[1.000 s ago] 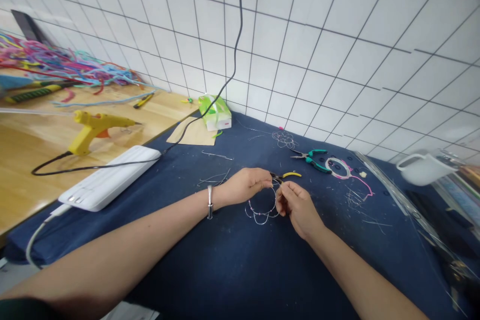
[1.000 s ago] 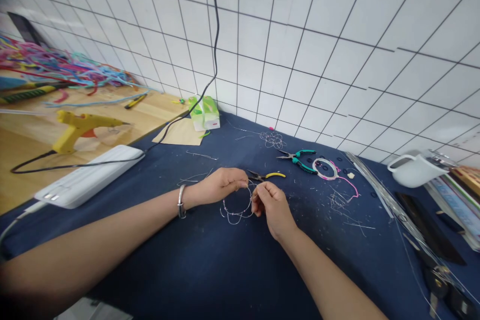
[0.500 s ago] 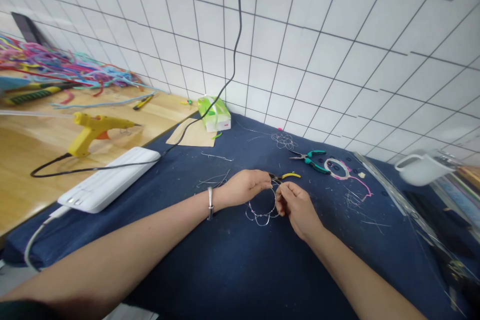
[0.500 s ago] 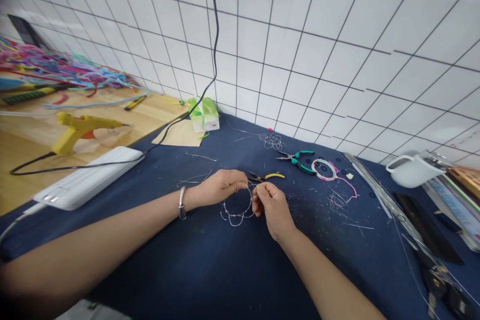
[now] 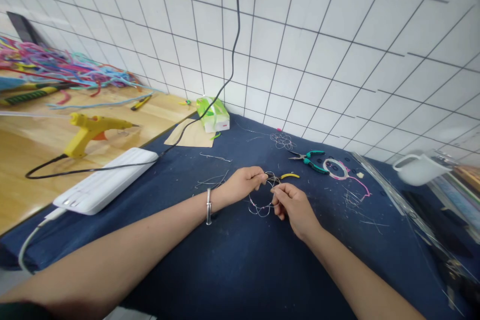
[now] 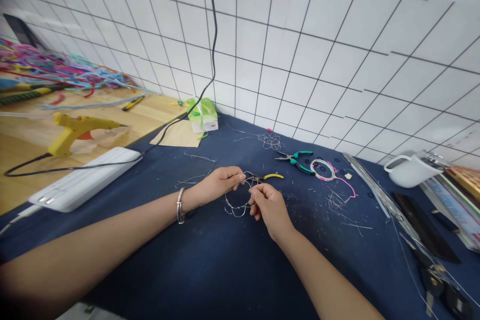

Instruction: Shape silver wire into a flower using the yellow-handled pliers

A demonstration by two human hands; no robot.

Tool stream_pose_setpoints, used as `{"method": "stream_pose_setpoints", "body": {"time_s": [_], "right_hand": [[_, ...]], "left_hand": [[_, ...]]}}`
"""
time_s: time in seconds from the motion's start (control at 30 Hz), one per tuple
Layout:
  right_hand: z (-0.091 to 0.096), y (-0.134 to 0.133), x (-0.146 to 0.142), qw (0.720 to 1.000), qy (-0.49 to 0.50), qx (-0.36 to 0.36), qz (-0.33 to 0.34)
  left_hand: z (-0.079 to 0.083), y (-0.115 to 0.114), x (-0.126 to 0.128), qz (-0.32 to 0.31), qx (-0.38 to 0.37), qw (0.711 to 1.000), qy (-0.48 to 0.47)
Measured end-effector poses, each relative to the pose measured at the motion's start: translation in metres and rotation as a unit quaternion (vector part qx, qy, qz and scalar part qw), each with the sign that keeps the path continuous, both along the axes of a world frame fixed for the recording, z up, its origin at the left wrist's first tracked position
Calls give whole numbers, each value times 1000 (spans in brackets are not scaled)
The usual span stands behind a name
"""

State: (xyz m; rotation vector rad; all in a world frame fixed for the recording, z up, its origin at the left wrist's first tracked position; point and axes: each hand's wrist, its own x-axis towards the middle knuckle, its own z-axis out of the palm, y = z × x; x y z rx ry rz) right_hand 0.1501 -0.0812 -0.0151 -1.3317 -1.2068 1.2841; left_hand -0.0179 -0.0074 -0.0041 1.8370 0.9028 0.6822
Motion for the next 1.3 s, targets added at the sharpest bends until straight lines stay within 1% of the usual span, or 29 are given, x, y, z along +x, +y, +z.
{"method": "stream_pose_setpoints", "body": {"time_s": [0.1,0.17,0.43,0.63,0.8,0.9,1.0,1.1,1.17,1.23,1.3], "right_hand": [[-1,1,1,999,19,1,-26],[-1,2,1,999,30,3,-46],[-2,3,5,995,38,19,-95],[-2,4,5,994,34,18,-103],[0,3,6,993,15,25,-116],[0,3,7,992,3,27,-124],[0,4,7,992,1,28,-123],[-2,5,8,991,6,30,-130],[-3,5,9,990,12,29,-138],[-4,6,9,989,20,26,-142],[-4,7,9,989,27,24,-144]], "left_hand": [[-1,-1,1,-22,-93,994,-56],[0,-1,1,-37,-135,987,-80],[3,5,-6,-73,-225,965,-113],[6,11,-11,-103,-253,956,-110],[12,16,-17,-132,-234,958,-101],[10,20,-20,-134,-212,964,-85],[8,24,-21,-128,-188,969,-96],[10,24,-20,-152,-169,969,-102],[13,21,-20,-162,-140,972,-100],[16,17,-19,-160,-89,980,-84],[17,14,-18,-149,-30,987,-48]]}}
